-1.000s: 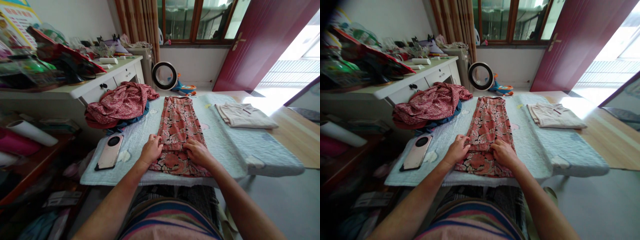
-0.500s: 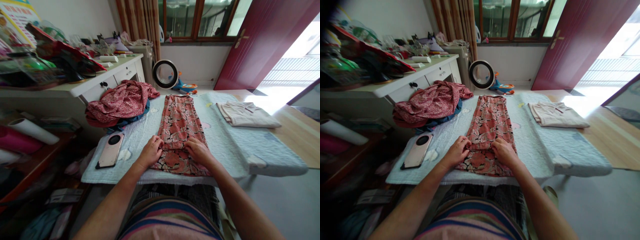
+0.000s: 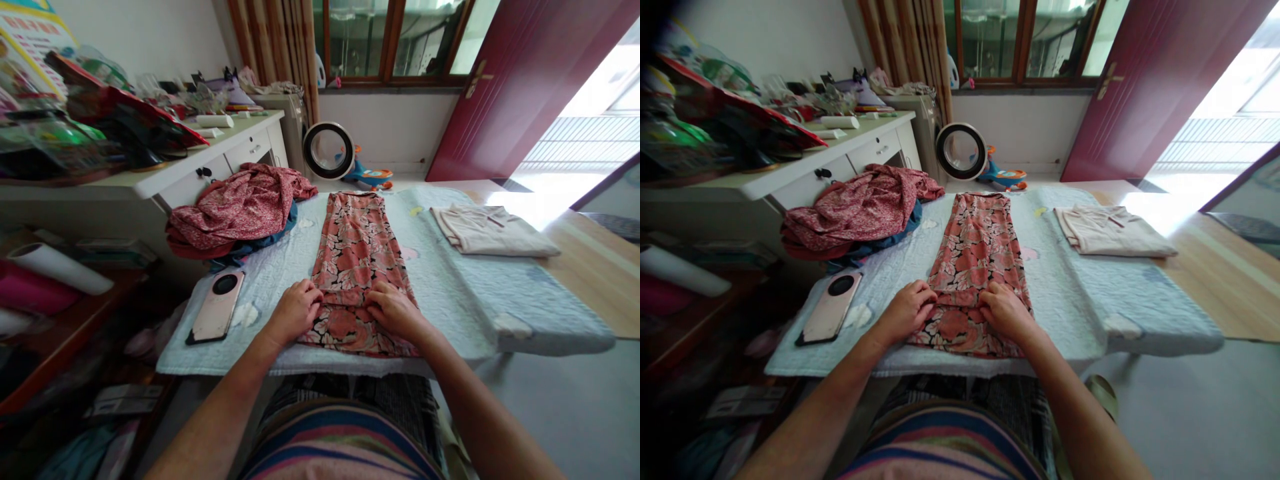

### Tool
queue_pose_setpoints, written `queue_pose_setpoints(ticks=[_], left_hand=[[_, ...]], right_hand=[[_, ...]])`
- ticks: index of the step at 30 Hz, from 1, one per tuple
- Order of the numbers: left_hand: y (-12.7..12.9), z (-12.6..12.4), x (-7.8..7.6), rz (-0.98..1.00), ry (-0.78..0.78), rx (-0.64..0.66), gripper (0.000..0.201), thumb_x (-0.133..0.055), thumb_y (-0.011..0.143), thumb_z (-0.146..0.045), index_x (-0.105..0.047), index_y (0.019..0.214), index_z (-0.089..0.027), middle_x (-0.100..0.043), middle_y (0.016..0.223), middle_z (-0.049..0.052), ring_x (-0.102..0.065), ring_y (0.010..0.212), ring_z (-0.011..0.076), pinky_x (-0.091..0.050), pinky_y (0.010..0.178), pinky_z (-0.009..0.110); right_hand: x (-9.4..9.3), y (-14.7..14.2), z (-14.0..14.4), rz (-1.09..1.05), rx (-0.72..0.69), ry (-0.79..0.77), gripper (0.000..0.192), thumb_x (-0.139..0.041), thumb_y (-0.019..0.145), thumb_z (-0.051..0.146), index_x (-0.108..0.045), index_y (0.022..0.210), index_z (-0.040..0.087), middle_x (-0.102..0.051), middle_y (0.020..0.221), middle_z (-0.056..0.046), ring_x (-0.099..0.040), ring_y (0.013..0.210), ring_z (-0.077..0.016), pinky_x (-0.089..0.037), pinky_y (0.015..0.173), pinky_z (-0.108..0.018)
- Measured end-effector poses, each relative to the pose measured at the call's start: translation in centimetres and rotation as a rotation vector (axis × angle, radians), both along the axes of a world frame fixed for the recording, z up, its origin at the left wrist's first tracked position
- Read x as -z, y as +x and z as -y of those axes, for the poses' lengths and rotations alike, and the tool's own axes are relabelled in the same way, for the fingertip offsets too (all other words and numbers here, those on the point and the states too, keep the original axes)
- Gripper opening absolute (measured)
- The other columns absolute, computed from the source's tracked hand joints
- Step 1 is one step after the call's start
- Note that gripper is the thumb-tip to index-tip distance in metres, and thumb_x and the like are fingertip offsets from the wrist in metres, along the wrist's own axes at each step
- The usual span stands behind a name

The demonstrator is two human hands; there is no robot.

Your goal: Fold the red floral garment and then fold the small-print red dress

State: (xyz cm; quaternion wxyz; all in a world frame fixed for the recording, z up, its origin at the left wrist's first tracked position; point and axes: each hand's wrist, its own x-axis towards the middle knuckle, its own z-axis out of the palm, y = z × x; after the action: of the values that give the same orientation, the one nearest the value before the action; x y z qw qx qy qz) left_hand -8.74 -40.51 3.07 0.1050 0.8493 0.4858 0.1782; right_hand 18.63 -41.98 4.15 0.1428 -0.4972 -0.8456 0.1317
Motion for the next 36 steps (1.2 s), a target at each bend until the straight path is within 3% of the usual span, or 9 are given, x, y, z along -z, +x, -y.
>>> queue_pose_setpoints(ticks=[4,8,11,14,17,20,23,30,36], left_hand=[[1.3,-0.3,-1.0,0.024,0.081,-0.012,0.013,-0.061,0.085,-0.023,-0.069,0.096,-0.022,-0.062,0.114,0.006,-0.056,0.107,0.0247,-0.045,0.096,0.043],[3.8,-0.5,-1.4,0.056,0.076,0.111,0.022,-0.058,0.089,-0.023,-0.066,0.109,-0.021,-0.059,0.126,0.008,-0.053,0.117,0.0249,-0.041,0.103,0.043],[5.1,-0.4,-1.1,0.012,0.020,0.201,0.022,-0.059,0.090,-0.026,-0.066,0.110,-0.023,-0.060,0.124,0.007,-0.053,0.115,0.0252,-0.042,0.103,0.044],[5.4,-0.4,-1.2,-0.014,-0.058,0.256,0.023,-0.062,0.089,-0.031,-0.067,0.109,-0.023,-0.063,0.115,0.007,-0.056,0.108,0.0246,-0.046,0.097,0.041],[5.1,-1.6,-2.0,0.021,-0.094,0.262,0.021,-0.057,0.092,-0.032,-0.068,0.107,-0.022,-0.065,0.110,0.006,-0.059,0.103,0.0225,-0.048,0.094,0.039],[5.0,-4.7,-2.8,0.107,-0.041,0.207,0.021,-0.052,0.094,-0.027,-0.068,0.105,-0.020,-0.065,0.113,0.007,-0.059,0.107,0.0214,-0.047,0.099,0.037],[5.6,-9.7,-2.7,0.162,0.032,0.134,0.023,-0.051,0.091,-0.020,-0.066,0.108,-0.019,-0.061,0.124,0.008,-0.056,0.117,0.0213,-0.044,0.106,0.036],[9.5,-22.3,0.2,0.110,0.064,0.015,0.030,-0.044,0.089,-0.013,-0.061,0.113,-0.014,-0.056,0.135,0.014,-0.049,0.131,0.0231,-0.033,0.117,0.041],[11.6,-27.8,2.0,0.179,0.051,-0.006,0.029,-0.043,0.091,-0.014,-0.060,0.114,-0.015,-0.060,0.129,0.015,-0.050,0.130,0.0268,-0.034,0.114,0.042]], right_hand=[[-1.3,0.3,-1.3,-0.011,-0.044,-0.047,0.015,-0.056,0.089,0.019,-0.071,0.085,0.019,-0.061,0.089,-0.004,-0.057,0.084,-0.0152,-0.042,0.078,-0.025],[-2.2,-0.3,-5.0,-0.006,0.016,0.066,0.019,-0.052,0.090,0.017,-0.070,0.089,0.017,-0.064,0.089,-0.005,-0.058,0.085,-0.0162,-0.042,0.080,-0.026],[-1.7,-1.3,-8.7,-0.015,0.055,0.150,0.023,-0.050,0.091,0.018,-0.070,0.102,0.016,-0.067,0.105,-0.009,-0.059,0.100,-0.0184,-0.041,0.091,-0.027],[-0.5,-1.6,-12.3,-0.008,0.135,0.191,0.031,-0.050,0.090,0.018,-0.066,0.116,0.016,-0.061,0.130,-0.011,-0.055,0.115,-0.0208,-0.039,0.097,-0.029],[0.6,-0.9,-15.5,0.032,0.251,0.129,0.026,-0.051,0.088,0.019,-0.069,0.107,0.019,-0.067,0.119,-0.010,-0.059,0.108,-0.0215,-0.040,0.093,-0.029],[1.2,0.4,-18.0,0.025,0.341,0.114,0.022,-0.050,0.089,0.021,-0.071,0.092,0.018,-0.072,0.099,-0.009,-0.062,0.096,-0.0209,-0.041,0.085,-0.028],[1.7,1.2,-19.6,-0.010,0.423,0.152,0.023,-0.049,0.091,0.026,-0.070,0.092,0.017,-0.071,0.096,-0.010,-0.061,0.092,-0.0205,-0.040,0.081,-0.027],[4.2,1.9,-20.1,-0.114,0.496,0.186,0.026,-0.050,0.093,0.032,-0.072,0.099,0.018,-0.069,0.094,-0.007,-0.059,0.091,-0.0181,-0.040,0.084,-0.027],[4.9,2.1,-19.9,-0.203,0.495,0.186,0.023,-0.059,0.089,0.036,-0.075,0.099,0.022,-0.066,0.096,-0.007,-0.057,0.094,-0.0197,-0.040,0.089,-0.030]])
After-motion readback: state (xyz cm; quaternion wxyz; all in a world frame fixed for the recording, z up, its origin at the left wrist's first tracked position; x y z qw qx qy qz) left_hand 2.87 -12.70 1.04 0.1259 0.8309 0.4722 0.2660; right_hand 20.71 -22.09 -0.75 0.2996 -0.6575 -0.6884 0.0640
